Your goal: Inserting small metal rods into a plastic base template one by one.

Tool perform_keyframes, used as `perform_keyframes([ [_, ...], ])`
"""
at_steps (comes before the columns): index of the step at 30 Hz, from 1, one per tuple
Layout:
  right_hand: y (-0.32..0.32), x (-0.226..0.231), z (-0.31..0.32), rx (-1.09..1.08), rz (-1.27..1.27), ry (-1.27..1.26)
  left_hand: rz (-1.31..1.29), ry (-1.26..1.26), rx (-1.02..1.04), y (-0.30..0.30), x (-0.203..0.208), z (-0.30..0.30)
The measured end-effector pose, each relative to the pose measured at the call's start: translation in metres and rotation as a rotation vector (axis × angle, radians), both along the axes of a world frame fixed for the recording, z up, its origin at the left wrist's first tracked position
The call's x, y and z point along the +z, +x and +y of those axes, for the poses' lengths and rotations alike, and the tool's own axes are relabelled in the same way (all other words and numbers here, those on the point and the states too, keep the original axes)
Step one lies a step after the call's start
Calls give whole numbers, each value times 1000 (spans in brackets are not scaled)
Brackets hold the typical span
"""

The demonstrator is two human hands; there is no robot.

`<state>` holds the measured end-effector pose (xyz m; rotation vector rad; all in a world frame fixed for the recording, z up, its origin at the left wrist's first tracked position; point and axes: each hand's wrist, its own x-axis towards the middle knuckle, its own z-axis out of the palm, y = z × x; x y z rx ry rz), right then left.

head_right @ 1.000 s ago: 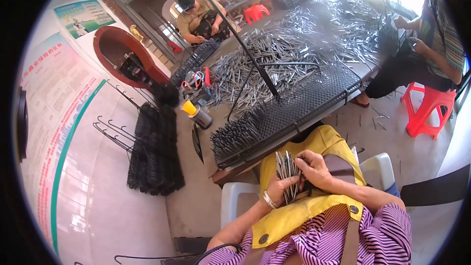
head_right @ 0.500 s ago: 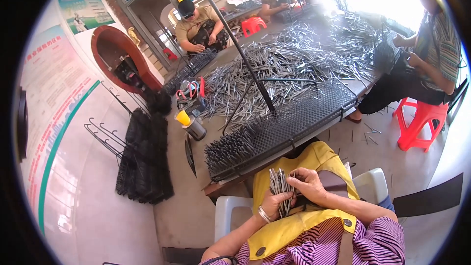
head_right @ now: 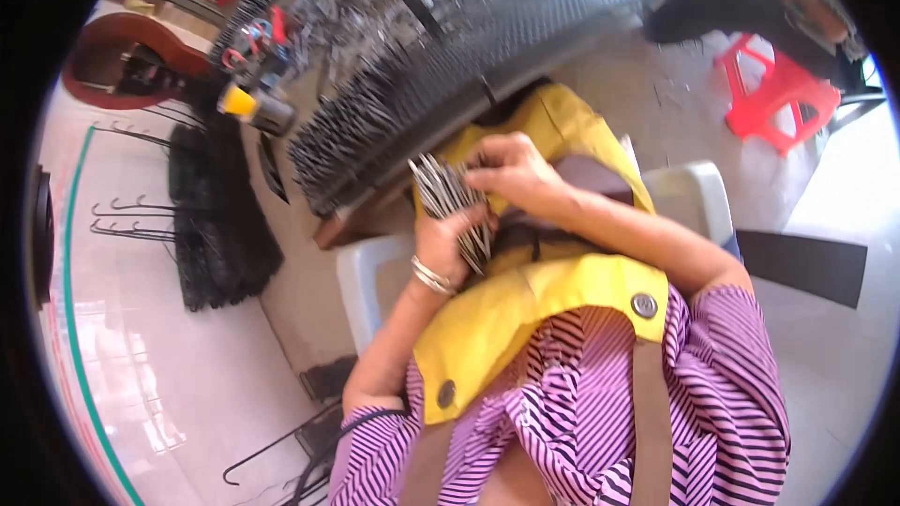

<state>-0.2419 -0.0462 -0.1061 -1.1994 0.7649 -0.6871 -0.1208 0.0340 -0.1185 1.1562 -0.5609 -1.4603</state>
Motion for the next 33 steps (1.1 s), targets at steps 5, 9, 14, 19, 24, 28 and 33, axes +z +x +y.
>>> perform_keyframes([
  [5,-10,4,-4,90,-74,187,203,15,63,-3,-2,-1],
  [9,-14,2,1,47,-83,210,237,-12,78,-2,-9,2],
  [14,-16,1,2,6,-107,182,244,-41,49,-4,-3,3],
  [19,-14,-4,1,-64,-8,112,167,-82,88,-4,-10,2],
  [24,-15,-4,1,-49,28,92,201,-48,122,-4,-8,2],
  [28,-14,2,4,-54,38,117,207,-64,95,-3,-12,2],
  [33,-17,7,4,20,140,137,191,-28,94,-6,-10,2],
])
